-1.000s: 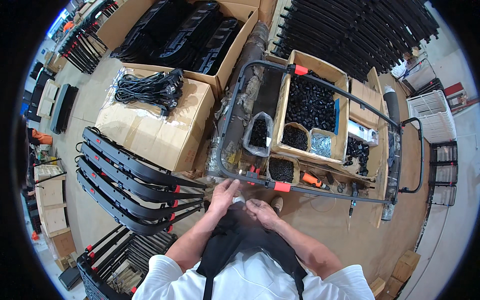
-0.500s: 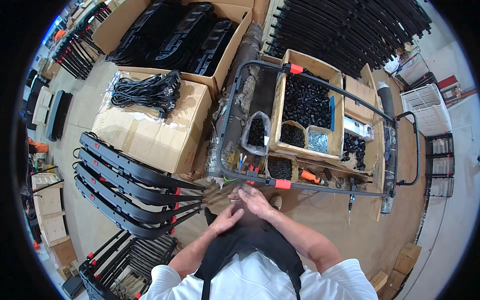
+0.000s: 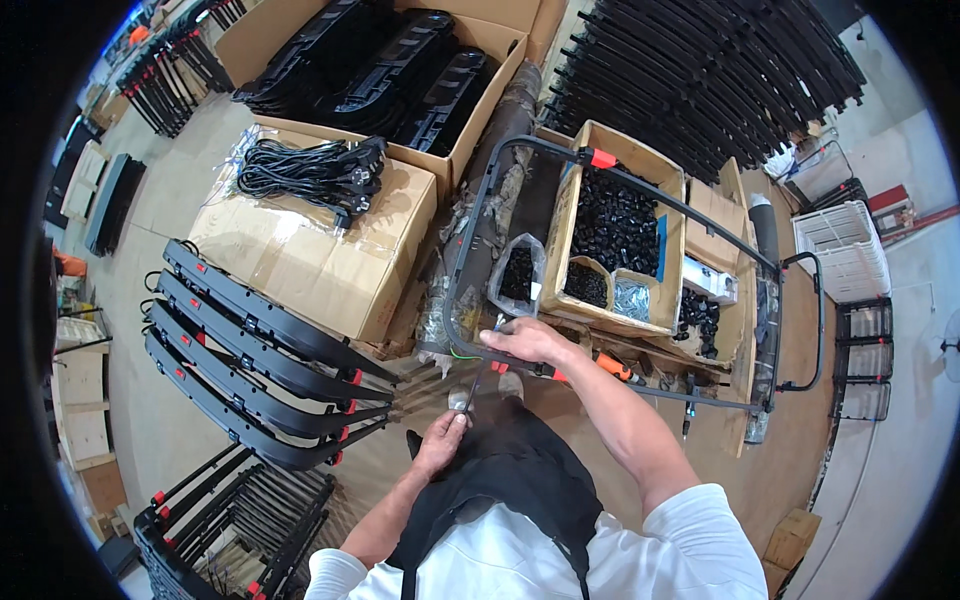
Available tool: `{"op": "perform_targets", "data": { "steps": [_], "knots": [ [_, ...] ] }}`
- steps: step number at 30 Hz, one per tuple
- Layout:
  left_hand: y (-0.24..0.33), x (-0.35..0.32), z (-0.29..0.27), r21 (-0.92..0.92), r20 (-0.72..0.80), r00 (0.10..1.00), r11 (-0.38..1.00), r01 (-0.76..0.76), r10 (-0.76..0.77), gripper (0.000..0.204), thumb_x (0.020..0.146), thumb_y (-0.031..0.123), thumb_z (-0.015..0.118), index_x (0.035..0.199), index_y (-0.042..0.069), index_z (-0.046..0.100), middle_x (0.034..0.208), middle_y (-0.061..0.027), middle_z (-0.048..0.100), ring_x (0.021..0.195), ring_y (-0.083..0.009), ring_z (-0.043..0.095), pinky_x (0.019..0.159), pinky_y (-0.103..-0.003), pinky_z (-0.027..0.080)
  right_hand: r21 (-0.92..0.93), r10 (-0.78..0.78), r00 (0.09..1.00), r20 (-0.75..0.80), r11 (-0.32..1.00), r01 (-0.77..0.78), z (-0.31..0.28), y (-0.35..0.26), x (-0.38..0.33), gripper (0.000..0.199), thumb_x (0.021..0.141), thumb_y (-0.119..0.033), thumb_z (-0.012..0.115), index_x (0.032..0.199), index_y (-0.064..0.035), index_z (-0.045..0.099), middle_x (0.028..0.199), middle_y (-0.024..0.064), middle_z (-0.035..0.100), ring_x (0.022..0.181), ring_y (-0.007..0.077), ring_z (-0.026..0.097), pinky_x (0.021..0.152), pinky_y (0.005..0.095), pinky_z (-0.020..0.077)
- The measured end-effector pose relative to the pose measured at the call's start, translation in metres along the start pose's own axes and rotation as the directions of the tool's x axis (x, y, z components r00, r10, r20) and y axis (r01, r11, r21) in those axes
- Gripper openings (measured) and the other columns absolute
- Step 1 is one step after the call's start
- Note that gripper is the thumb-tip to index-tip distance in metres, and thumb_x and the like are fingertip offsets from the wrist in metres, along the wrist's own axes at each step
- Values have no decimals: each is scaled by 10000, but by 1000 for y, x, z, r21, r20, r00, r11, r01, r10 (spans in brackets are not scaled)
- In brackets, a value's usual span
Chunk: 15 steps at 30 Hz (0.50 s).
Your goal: Assembling components of an outdoor power tool using manual and power tools at a manufacturing station.
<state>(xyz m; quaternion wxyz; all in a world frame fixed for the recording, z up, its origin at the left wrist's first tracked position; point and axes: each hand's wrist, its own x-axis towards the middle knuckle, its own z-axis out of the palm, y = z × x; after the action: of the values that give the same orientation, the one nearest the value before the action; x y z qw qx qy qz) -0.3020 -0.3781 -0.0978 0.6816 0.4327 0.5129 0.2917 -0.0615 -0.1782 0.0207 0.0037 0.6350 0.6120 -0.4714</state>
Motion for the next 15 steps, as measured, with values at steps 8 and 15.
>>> {"op": "perform_targets", "data": {
  "steps": [8, 15],
  "knots": [
    [51, 0, 17, -113, -87, 984, 983, 147, -157, 288, 1122, 291, 525, 1132, 32, 648, 825, -14, 605, 783, -127, 574, 746, -306, 502, 717, 100, 965, -243, 688, 109, 25, 54, 55, 360, 1039, -361, 651, 958, -44, 799, 833, 34, 722, 743, 145, 626, 705, 338, 512],
    [77, 22, 18, 96, -80, 983, 980, 173, -166, 274, 1103, 233, 529, 1229, 37, 672, 880, -40, 663, 804, -140, 636, 777, -304, 535, 922, 285, 921, -265, 354, 155, 5, 40, 67, 356, 1105, -375, 581, 1034, -55, 722, 817, 15, 648, 563, 93, 557, 504, 277, 447]
  ]
}}
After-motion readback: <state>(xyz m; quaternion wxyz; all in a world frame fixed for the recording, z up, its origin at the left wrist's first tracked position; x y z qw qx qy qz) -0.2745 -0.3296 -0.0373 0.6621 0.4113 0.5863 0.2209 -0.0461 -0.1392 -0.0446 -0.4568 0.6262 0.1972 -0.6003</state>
